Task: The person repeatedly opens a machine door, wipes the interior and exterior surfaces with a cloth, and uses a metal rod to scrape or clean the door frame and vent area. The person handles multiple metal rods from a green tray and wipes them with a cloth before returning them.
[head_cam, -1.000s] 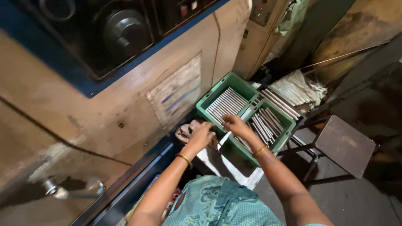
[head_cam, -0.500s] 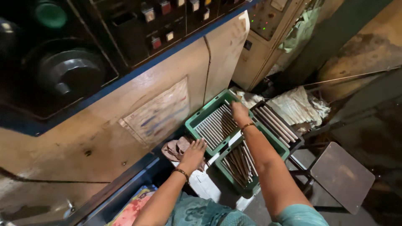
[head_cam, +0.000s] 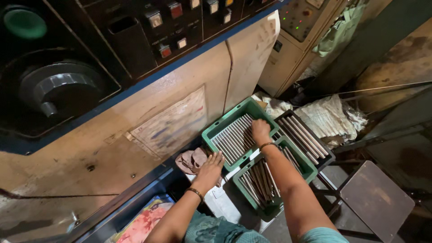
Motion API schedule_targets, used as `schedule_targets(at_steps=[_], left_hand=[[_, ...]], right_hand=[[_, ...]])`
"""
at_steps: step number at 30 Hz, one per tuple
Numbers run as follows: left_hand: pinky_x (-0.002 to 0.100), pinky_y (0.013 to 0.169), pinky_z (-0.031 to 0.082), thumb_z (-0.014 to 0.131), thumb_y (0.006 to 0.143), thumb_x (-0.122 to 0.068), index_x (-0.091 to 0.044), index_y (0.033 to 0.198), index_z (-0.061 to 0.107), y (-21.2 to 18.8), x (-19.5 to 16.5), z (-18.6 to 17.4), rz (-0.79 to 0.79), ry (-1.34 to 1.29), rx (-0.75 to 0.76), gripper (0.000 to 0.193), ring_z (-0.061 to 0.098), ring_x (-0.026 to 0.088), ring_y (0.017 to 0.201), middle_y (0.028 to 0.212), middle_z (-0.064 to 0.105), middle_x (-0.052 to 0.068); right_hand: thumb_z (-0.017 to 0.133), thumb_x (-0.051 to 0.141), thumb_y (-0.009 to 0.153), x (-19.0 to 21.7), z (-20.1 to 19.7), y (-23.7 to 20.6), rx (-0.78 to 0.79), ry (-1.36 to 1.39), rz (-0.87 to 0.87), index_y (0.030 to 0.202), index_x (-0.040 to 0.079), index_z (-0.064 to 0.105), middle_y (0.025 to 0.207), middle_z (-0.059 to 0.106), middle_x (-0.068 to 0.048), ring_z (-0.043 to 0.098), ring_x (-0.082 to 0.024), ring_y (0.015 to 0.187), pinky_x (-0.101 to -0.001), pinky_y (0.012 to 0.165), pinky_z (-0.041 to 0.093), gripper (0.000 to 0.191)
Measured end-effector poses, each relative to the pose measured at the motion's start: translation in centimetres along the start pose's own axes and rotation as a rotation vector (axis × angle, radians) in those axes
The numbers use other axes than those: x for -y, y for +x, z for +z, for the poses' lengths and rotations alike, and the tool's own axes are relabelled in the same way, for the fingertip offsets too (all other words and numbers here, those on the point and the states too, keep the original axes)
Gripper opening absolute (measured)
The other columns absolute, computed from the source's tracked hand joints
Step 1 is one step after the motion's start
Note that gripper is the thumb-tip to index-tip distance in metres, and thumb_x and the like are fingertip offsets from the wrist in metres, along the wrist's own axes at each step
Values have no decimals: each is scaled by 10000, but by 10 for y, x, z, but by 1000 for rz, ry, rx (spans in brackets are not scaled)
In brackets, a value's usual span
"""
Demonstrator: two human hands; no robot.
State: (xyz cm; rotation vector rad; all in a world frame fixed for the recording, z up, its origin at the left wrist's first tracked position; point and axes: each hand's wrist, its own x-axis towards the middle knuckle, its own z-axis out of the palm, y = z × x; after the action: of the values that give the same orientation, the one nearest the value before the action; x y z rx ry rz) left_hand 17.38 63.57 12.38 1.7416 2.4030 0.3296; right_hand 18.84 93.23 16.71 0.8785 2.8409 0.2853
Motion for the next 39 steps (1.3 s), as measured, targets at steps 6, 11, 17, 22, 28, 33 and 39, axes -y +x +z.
schedule_targets(at_steps=[6,11,17,22,28,33,39], left_hand=[[442,1231,213,496,879,-18,36,1482,430,-1,-4,-10,-15,-16,19,609,303,366,1501,1628,290,240],[438,1230,221,480,892,4,21,1483,443,-1,-5,-11,-14,-40,-38,592,322,354,1499,1634,307,225],[436,1228,209,477,867,20,17,1487,439,-1,-7,-11,-27,-39,3,621,303,349,1500,1637,287,218],[440,1231,208,480,884,22,15,1481,448,0,-8,-13,-34,-90,-30,598,298,353,1505,1637,291,208],[434,1228,201,510,829,54,22,1480,441,-2,-11,-21,-14,-70,-6,655,293,354,1503,1632,290,221],[434,1231,212,515,853,33,12,1479,456,-1,-14,-22,-11,-92,-78,629,316,353,1499,1628,317,213],[435,1226,230,499,857,9,1,1476,470,0,-15,-22,-16,-80,-80,620,332,349,1492,1621,332,205]], right_hand=[[736,177,868,13,2,-15,43,-22,90,1054,49,749,1238,596,-189,725,-284,967,-343,746,619,227],[726,196,874,16,0,-17,-6,-6,42,1105,12,736,1281,554,-235,706,-296,1002,-325,735,622,296],[659,188,950,18,-3,-22,210,37,77,1229,18,705,1387,573,-217,602,-359,1282,-416,955,566,330],[606,187,945,27,-10,-19,248,194,211,1499,-113,411,1534,356,-377,374,-479,1436,-505,1173,316,659],[562,220,978,29,-18,-20,398,86,149,1532,-113,302,1547,360,-340,321,-505,1450,-657,1160,240,697],[535,182,997,22,-29,-18,273,299,233,1479,-40,453,1506,514,-274,502,-473,1397,-659,1152,361,537],[550,473,971,27,-36,-20,187,615,342,1552,-42,280,1614,278,-240,327,-460,1459,-658,1154,293,822]])
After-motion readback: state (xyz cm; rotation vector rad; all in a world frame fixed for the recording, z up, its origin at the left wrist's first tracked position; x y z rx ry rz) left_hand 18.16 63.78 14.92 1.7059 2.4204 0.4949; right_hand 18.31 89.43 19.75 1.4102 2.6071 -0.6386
